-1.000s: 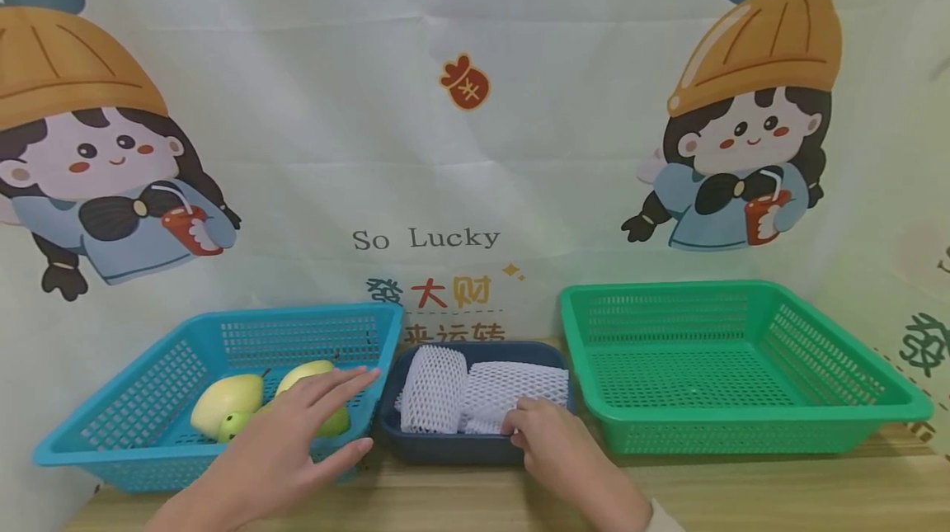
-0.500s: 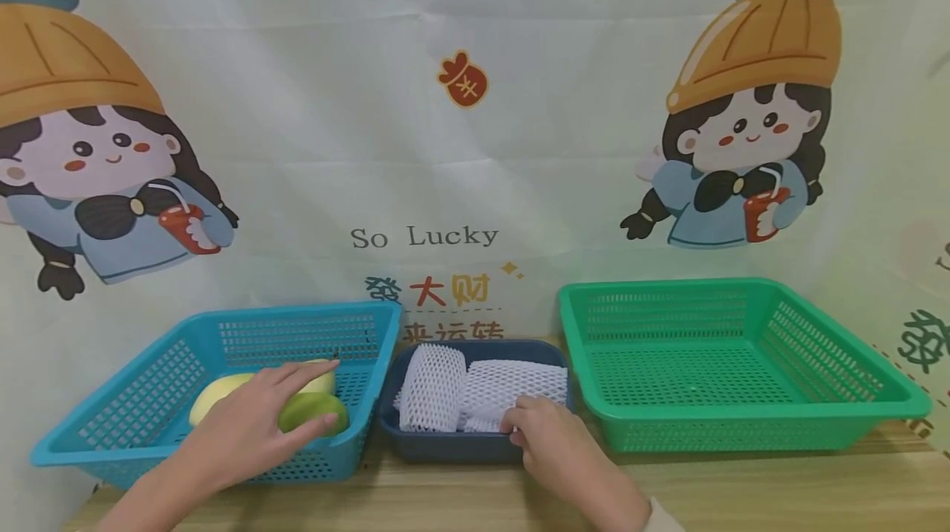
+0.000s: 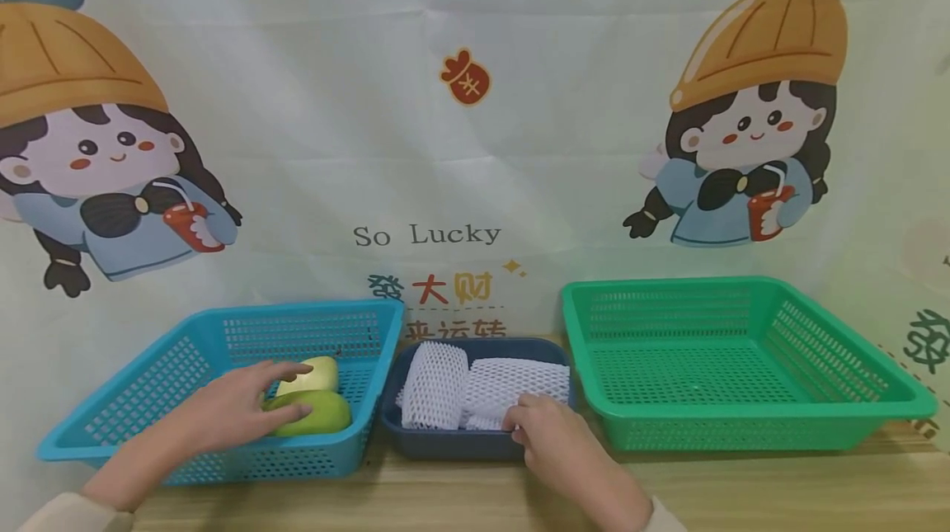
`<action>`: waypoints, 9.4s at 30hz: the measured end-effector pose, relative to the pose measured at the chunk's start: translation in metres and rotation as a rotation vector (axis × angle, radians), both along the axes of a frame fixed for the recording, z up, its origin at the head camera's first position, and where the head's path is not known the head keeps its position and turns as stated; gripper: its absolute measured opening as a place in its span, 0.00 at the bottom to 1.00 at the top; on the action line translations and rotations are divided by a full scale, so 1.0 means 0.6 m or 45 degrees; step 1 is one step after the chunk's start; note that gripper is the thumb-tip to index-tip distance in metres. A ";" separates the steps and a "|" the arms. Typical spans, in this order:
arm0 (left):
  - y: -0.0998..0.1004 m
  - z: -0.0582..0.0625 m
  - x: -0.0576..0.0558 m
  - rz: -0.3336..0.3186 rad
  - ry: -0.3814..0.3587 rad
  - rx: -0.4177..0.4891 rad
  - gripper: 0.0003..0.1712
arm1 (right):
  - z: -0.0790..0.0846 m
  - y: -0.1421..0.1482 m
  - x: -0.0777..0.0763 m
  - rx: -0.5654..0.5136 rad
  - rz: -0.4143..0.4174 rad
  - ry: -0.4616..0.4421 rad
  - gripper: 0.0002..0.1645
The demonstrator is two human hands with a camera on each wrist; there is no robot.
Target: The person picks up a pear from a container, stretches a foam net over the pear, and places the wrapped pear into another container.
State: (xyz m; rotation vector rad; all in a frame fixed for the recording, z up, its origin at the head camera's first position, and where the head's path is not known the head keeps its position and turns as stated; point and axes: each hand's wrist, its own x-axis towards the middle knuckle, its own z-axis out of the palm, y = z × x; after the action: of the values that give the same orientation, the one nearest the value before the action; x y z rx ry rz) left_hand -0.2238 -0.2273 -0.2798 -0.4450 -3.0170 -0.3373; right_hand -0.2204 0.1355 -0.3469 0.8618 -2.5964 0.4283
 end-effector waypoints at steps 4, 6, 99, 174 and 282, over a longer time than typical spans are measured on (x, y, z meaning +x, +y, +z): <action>-0.009 -0.003 -0.009 0.000 -0.076 0.044 0.35 | 0.001 0.001 -0.001 0.008 -0.006 -0.007 0.08; -0.012 -0.006 -0.013 -0.003 -0.089 0.052 0.36 | 0.001 0.001 -0.002 0.014 -0.006 -0.010 0.08; 0.048 0.030 0.020 0.194 0.366 0.317 0.49 | -0.002 0.003 -0.001 -0.015 0.002 -0.017 0.08; 0.246 -0.135 0.062 -0.684 -0.388 0.794 0.44 | -0.006 0.003 -0.003 -0.015 -0.010 -0.019 0.08; 0.236 -0.137 0.051 -0.725 -0.470 0.885 0.43 | 0.050 0.000 -0.021 -0.558 -0.239 -0.009 0.07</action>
State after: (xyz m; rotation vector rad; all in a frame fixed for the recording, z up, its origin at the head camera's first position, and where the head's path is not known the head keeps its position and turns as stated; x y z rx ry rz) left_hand -0.1931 -0.0860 -0.3618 -1.2482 -2.7292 -1.5745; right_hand -0.2328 0.1355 -0.3168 0.4632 -2.4182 0.8988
